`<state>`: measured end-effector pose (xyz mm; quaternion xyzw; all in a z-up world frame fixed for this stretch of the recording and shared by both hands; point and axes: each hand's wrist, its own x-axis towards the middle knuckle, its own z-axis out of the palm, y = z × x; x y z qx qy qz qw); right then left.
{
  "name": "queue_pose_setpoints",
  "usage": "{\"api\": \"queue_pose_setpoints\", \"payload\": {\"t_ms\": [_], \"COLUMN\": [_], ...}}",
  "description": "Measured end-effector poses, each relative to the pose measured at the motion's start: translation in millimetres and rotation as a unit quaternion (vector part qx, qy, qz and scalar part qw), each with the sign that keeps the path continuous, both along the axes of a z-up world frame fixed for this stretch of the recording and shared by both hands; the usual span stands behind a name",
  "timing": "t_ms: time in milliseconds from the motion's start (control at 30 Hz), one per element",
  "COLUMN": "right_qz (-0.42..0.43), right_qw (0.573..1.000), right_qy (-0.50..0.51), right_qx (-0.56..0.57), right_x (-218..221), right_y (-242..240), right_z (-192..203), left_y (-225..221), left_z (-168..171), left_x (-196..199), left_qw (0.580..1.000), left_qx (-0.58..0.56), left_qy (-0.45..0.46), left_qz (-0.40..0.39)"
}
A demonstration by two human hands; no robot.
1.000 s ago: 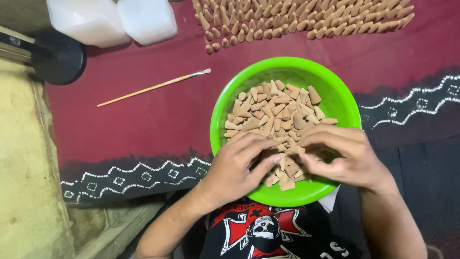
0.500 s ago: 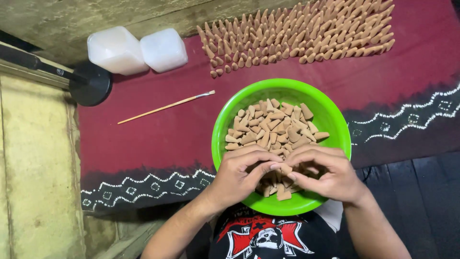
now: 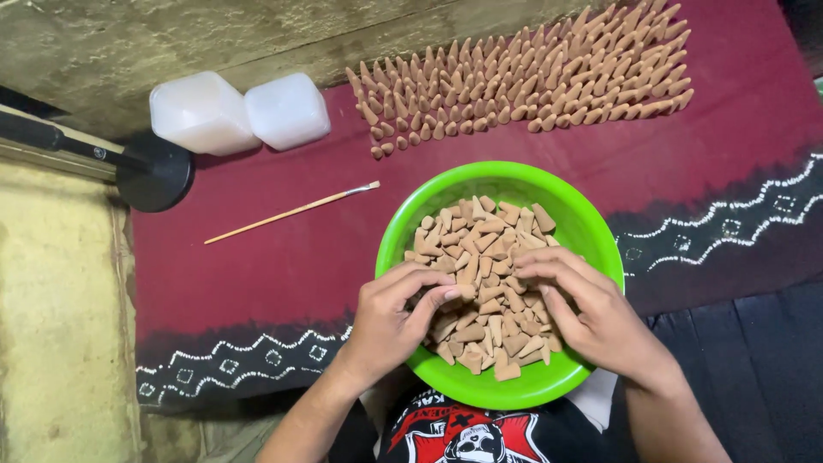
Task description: Sorting and inspecting incense cones from a bowl and arranging them in rows
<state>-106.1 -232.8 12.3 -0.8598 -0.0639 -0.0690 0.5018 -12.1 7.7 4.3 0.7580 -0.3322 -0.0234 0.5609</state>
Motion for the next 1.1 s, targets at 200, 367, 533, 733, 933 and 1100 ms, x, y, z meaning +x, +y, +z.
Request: {"api": "queue_pose_setpoints", "payload": {"t_ms": [200, 367, 533, 733, 933, 1100], "right_qz": [-0.090, -0.075, -0.083, -0.040, -0.015, -0.073], "right_qw": [0.994, 0.995, 0.984, 0.972, 0.955, 0.901], "right_qy": [-0.051, -0.060, -0.155, -0.200, -0.202, -0.226], "right_qx": [-0.044, -0.005, -0.035, -0.113, -0.217, -0.362], "right_x": [2.6, 35.8, 94.8, 144.1, 161.2, 170.3], "right_y": [-17.0, -34.3, -75.9, -92.7, -95.5, -110.3], "right_z": [-18.4, 14.7, 2.2, -29.5, -67.5, -94.2], "left_y": [0.8, -6.8, -41.2, -95.2, -134.5, -156.9], "left_z": [8.6, 18.8, 27.2, -6.9, -57.6, -88.3], "left_x": [21.8, 51.2, 104.4, 164.3, 191.5, 200.7], "left_qw": [1.000, 0.998, 0.995, 0.977, 0.936, 0.893], "left_qx": [-0.003, 0.019, 0.013, 0.102, 0.206, 0.277], "left_qy": [-0.009, -0.056, -0.091, -0.163, -0.221, -0.307], "left_qz": [0.010, -0.032, -0.033, -0.094, -0.181, -0.176]}}
